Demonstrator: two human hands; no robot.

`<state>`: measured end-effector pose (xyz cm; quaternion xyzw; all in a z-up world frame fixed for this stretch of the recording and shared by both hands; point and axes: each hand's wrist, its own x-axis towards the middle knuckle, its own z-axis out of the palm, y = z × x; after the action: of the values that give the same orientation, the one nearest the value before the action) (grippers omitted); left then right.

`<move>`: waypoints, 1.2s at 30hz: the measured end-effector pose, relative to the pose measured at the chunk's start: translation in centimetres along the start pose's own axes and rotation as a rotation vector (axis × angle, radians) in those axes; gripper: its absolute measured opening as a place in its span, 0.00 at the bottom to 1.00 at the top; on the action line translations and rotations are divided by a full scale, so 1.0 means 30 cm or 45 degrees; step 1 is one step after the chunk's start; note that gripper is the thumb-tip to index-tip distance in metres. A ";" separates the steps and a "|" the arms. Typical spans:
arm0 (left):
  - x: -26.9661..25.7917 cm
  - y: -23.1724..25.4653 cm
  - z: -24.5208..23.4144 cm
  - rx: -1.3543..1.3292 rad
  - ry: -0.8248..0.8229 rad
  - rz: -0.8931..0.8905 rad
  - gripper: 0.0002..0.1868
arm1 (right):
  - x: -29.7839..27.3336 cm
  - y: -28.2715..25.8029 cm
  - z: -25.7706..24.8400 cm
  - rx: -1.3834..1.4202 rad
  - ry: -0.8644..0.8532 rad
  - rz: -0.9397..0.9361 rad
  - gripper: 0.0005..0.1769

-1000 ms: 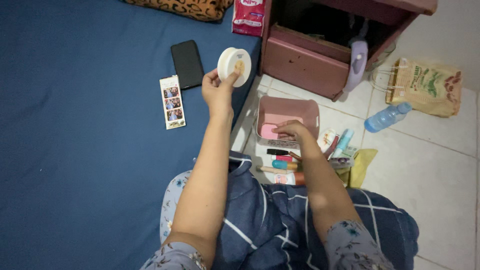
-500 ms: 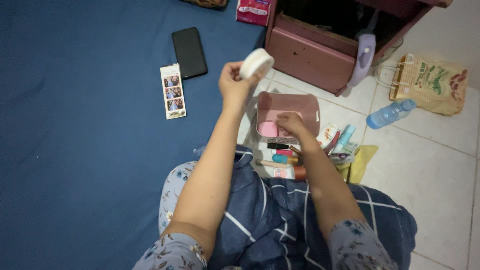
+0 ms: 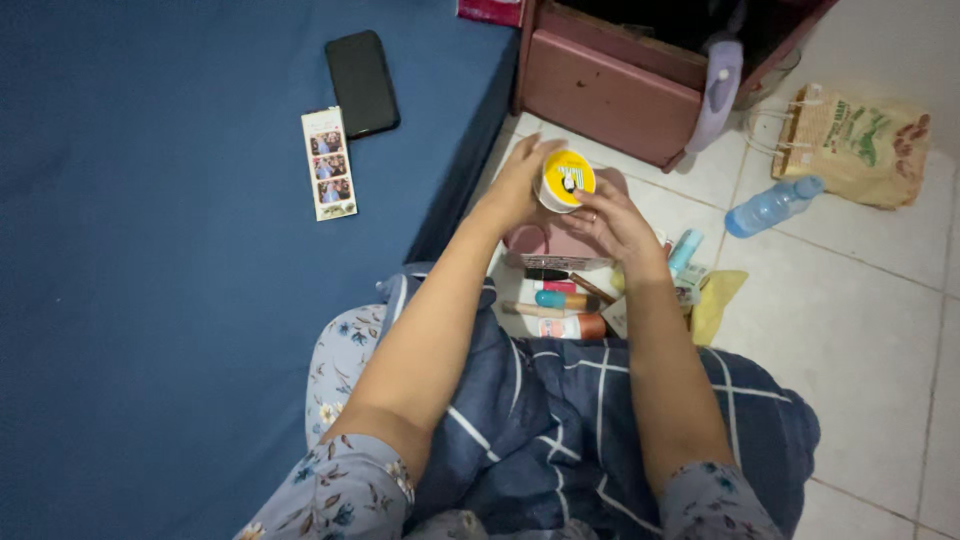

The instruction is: The person sits on the floor and organizes various cosmetic items into a small pink container. They handle tubes, compacts, and small boxes, placing them one by one into the container.

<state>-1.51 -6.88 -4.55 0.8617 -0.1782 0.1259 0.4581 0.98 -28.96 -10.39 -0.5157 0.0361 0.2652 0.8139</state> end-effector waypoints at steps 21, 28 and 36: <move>-0.028 -0.267 0.073 0.314 -0.788 -1.158 0.05 | 0.351 0.460 -0.267 -1.675 0.087 0.176 0.21; -0.024 -0.240 0.066 0.284 -0.761 -1.170 0.09 | 0.256 0.335 -0.210 -1.452 0.215 -0.083 0.27; -0.054 -0.255 0.087 0.282 -0.538 -1.117 0.11 | -0.221 -0.150 -0.144 -0.767 0.020 -0.075 0.16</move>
<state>0.39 -4.81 -12.30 0.9055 0.1265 -0.2379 0.3277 -1.67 -36.75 -6.50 -0.7368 -0.0528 0.2362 0.6313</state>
